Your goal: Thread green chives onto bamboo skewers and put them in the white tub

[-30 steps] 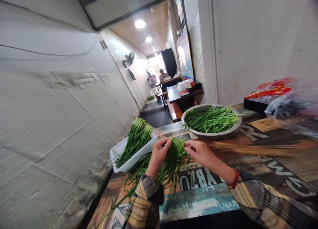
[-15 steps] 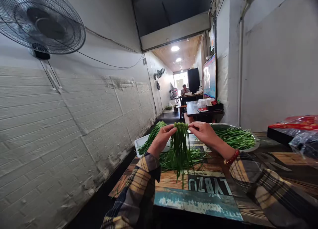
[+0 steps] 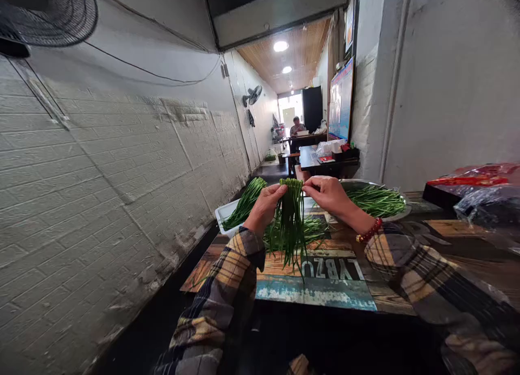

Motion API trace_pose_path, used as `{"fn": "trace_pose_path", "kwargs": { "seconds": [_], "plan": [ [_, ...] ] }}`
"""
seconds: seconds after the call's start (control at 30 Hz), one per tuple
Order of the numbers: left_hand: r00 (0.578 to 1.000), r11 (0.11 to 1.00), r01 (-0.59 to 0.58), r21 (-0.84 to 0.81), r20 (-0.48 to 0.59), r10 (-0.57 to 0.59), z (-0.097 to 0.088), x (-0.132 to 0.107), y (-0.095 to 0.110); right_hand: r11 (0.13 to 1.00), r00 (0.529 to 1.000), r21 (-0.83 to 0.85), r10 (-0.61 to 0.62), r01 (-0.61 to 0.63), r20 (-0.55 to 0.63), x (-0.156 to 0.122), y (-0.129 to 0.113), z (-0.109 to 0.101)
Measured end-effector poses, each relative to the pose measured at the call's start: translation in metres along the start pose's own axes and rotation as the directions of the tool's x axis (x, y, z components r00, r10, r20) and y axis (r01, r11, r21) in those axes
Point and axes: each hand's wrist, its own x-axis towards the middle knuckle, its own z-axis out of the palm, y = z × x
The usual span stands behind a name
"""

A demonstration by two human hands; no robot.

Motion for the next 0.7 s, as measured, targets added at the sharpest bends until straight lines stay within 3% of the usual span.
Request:
{"fn": "trace_pose_path", "kwargs": {
  "seconds": [0.23,0.3,0.47,0.7],
  "plan": [
    [0.998,1.000,0.017,0.011,0.065,-0.017,-0.002,0.004,-0.008,0.992,0.980,0.017,0.117,-0.121,0.162,-0.002,0.014,-0.004],
    [0.997,1.000,0.003,0.022,0.080,-0.005,-0.002,0.005,-0.008,0.994,0.979,0.007,0.104,-0.107,0.175,0.003,0.014,-0.003],
    [0.995,0.999,-0.023,0.039,0.095,0.020,0.004,0.008,-0.011,0.994,0.990,-0.073,-0.067,0.077,0.124,0.010,0.003,0.011],
    [0.992,0.999,0.041,-0.026,0.119,-0.038,-0.007,0.001,-0.021,0.990,0.995,-0.112,-0.086,0.091,0.047,0.008,-0.003,0.030]
  ]
}}
